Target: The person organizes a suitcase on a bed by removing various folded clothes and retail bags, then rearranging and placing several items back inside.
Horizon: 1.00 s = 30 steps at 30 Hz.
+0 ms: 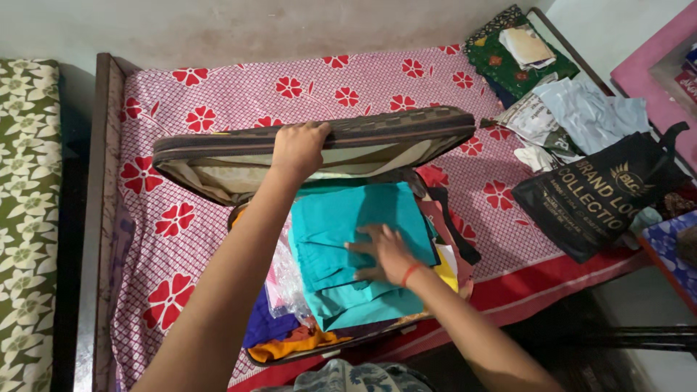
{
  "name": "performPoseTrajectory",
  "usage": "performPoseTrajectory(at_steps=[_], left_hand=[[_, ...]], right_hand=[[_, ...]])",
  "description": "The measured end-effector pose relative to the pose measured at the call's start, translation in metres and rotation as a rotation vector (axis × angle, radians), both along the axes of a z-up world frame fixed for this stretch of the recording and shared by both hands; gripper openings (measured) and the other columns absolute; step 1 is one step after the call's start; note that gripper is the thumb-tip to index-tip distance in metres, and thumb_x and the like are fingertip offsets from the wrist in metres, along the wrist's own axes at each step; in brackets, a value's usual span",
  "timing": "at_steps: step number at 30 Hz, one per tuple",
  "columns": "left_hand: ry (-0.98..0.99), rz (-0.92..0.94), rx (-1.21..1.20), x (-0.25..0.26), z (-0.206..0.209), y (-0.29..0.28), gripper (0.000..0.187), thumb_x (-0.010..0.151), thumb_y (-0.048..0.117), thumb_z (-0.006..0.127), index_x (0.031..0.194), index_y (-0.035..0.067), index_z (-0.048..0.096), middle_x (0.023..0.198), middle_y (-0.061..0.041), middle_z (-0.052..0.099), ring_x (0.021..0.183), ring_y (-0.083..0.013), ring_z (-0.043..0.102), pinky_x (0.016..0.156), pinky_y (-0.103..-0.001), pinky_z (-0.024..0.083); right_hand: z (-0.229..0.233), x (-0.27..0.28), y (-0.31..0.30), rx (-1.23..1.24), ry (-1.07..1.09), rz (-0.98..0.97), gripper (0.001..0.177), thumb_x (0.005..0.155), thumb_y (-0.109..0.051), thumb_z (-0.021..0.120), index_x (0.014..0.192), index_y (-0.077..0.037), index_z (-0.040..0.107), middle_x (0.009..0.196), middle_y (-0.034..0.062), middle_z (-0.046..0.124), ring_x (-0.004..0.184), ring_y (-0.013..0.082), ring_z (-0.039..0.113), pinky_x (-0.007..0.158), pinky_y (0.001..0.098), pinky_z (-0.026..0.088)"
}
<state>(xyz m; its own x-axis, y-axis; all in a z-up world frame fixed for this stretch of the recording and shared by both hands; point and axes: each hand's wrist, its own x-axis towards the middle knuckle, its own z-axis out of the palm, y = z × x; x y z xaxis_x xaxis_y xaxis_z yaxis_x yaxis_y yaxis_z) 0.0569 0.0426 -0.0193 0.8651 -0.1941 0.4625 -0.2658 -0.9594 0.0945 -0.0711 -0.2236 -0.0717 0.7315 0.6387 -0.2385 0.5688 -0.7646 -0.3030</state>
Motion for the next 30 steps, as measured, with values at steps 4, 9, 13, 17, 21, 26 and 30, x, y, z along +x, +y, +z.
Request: performPoseTrajectory(at_steps=[4,9,13,17,21,26,30], left_hand=[[-0.013,-0.004,-0.004,0.000,0.002,0.000,0.027,0.080,0.010,0.066,0.106,0.016,0.071,0.096,-0.009,0.073,0.090,-0.0301,0.073,0.074,-0.044,0.056],[0.016,0.005,0.000,0.001,0.006,-0.001,0.028,0.079,0.010,0.068,0.106,0.016,0.070,0.096,-0.010,0.073,0.090,-0.0308,0.073,0.075,-0.044,0.056],[0.007,0.003,-0.011,0.000,0.005,-0.001,0.030,0.076,0.008,0.069,0.105,0.016,0.070,0.095,-0.010,0.073,0.090,-0.0311,0.072,0.075,-0.045,0.056],[-0.007,-0.001,-0.022,-0.001,0.002,-0.001,0.026,0.079,0.007,0.068,0.104,0.016,0.070,0.096,-0.009,0.073,0.090,-0.0304,0.073,0.075,-0.045,0.055],[-0.009,-0.004,-0.025,-0.002,0.003,-0.002,0.027,0.079,0.007,0.067,0.105,0.015,0.070,0.096,-0.009,0.073,0.090,-0.0302,0.073,0.076,-0.045,0.055],[-0.004,-0.001,-0.026,-0.003,0.005,-0.003,0.031,0.077,0.006,0.067,0.107,0.016,0.070,0.097,-0.009,0.073,0.089,-0.0301,0.073,0.076,-0.045,0.055],[-0.012,-0.005,-0.036,-0.003,0.004,-0.003,0.032,0.076,0.007,0.068,0.106,0.016,0.070,0.097,-0.009,0.073,0.090,-0.0307,0.072,0.076,-0.045,0.055]], right_hand=[[-0.010,-0.032,0.002,-0.123,-0.119,0.140,0.079,0.081,-0.052,0.077,0.153,-0.040,0.047,0.167,0.0235,0.009,0.153,0.0435,0.007,0.113,0.0668,0.009],[-0.027,-0.045,0.004,0.078,-0.301,0.079,0.062,0.084,-0.044,0.076,0.142,-0.036,0.059,0.164,0.0225,0.018,0.152,0.0400,0.014,0.114,0.0679,0.011],[-0.030,-0.053,0.012,0.178,-0.254,-0.065,0.057,0.073,-0.041,0.083,0.128,-0.033,0.068,0.162,0.0180,0.027,0.152,0.0360,0.019,0.116,0.0670,0.011],[-0.040,-0.053,0.012,0.214,-0.321,-0.061,0.052,0.074,-0.032,0.081,0.125,-0.032,0.072,0.161,0.0187,0.031,0.151,0.0367,0.022,0.115,0.0669,0.013],[-0.055,-0.039,0.014,0.144,-0.349,-0.092,0.033,0.091,-0.032,0.069,0.123,-0.031,0.073,0.158,0.0175,0.039,0.150,0.0352,0.029,0.114,0.0669,0.015],[-0.053,-0.018,0.021,0.056,-0.216,-0.168,0.032,0.098,-0.038,0.058,0.123,-0.023,0.071,0.157,0.0096,0.046,0.149,0.0320,0.036,0.117,0.0658,0.020],[-0.041,0.000,0.023,-0.070,0.012,-0.214,0.038,0.094,-0.044,0.059,0.126,-0.026,0.070,0.161,0.0074,0.037,0.151,0.0304,0.030,0.118,0.0662,0.017]])
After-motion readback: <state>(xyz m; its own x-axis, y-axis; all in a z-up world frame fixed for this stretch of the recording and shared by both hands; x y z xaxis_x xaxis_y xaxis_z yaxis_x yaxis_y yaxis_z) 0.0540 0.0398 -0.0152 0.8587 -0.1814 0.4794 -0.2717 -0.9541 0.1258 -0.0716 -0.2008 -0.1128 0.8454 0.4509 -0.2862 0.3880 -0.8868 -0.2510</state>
